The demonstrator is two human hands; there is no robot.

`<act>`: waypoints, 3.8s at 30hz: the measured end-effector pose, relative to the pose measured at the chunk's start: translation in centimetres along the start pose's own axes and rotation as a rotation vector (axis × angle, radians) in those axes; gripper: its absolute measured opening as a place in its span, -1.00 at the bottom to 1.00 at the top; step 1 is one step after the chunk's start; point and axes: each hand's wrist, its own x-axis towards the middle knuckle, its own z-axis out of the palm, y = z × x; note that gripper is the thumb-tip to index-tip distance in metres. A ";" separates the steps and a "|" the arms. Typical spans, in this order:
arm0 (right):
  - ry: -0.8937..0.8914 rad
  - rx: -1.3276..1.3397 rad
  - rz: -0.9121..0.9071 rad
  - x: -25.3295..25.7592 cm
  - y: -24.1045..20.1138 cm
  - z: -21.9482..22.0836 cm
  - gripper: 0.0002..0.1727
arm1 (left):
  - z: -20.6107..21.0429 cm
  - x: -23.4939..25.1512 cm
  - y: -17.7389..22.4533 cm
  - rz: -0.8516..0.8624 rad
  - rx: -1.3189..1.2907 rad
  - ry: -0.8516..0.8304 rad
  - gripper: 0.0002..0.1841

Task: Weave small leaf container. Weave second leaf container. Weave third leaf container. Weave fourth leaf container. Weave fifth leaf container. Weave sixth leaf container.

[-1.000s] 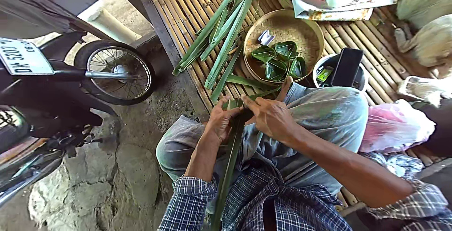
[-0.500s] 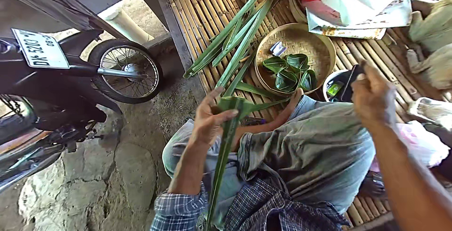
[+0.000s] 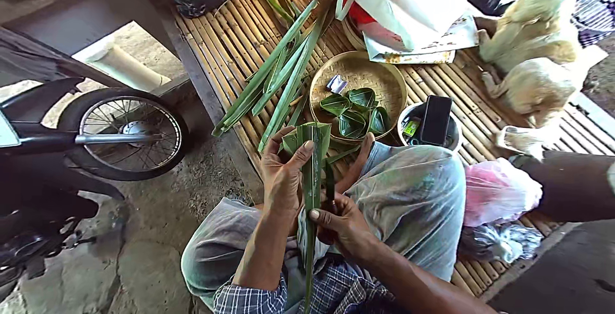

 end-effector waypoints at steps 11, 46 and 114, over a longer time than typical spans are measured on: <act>0.419 -0.023 -0.414 -2.8 -10.1 -5.7 -0.91 | 7.7 7.6 -1.0 0.582 0.997 -0.591 -0.04; -0.079 -1.366 -1.166 15.1 -13.8 1.2 -0.80 | -10.0 4.2 -9.1 -0.124 1.075 -0.429 -0.73; 0.833 -0.917 0.025 3.0 -23.6 -25.3 -0.38 | -10.1 6.3 -11.6 -0.311 1.328 -0.577 -0.70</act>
